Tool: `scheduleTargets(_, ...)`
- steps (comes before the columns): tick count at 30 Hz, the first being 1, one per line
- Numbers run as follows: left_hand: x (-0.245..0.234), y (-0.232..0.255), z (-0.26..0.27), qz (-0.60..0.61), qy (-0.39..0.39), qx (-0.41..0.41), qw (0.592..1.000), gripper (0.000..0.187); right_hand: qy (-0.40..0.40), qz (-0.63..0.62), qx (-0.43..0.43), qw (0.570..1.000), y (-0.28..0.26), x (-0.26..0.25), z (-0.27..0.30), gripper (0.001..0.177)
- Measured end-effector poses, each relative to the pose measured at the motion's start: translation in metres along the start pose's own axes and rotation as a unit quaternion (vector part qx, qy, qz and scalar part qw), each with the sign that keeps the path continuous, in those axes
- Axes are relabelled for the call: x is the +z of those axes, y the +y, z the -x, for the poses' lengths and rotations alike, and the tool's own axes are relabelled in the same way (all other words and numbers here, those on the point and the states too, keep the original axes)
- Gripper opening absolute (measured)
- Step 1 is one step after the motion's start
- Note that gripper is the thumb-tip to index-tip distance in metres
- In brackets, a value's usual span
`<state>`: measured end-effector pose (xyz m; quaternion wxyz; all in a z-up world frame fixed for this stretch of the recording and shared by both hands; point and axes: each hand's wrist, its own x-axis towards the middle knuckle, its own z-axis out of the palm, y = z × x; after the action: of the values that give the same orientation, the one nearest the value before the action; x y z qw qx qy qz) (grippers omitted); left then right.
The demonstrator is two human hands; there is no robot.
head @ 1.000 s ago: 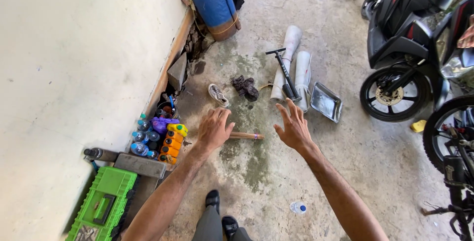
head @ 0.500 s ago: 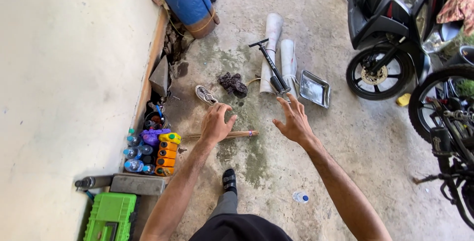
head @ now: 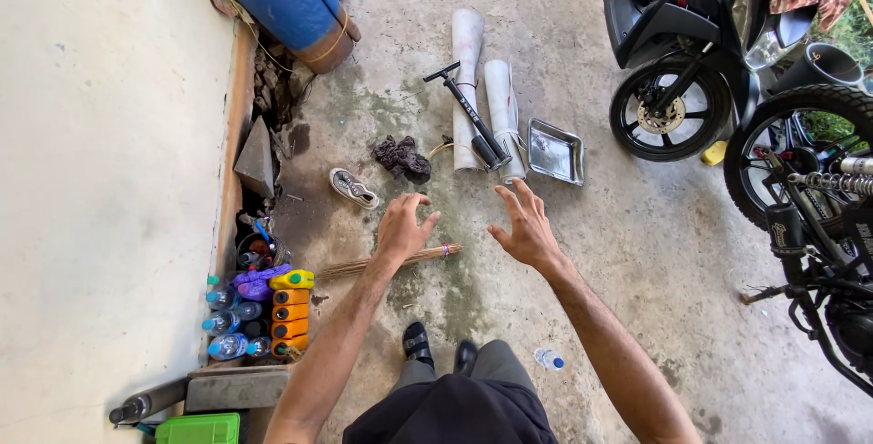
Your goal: The person is repairing or assembling a manual air pump and other garden tools.
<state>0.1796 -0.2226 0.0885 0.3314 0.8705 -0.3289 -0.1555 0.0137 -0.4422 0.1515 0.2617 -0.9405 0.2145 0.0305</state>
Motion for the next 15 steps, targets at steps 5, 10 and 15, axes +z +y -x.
scheduleTargets(5,0.009,0.027,-0.046,-0.019,-0.016,0.009,1.000,0.039,0.006,-0.009,0.004,1.000,0.032,-0.007,-0.029,0.084)
scheduleTargets(10,0.026,0.059,-0.094,-0.034,0.030,0.037,0.998,0.039,0.000,-0.016,-0.007,1.000,0.069,-0.033,-0.073,0.083)
scheduleTargets(15,0.050,0.105,-0.148,-0.031,0.067,-0.002,0.997,0.033,0.034,-0.025,-0.084,0.996,0.127,-0.071,-0.140,0.084)
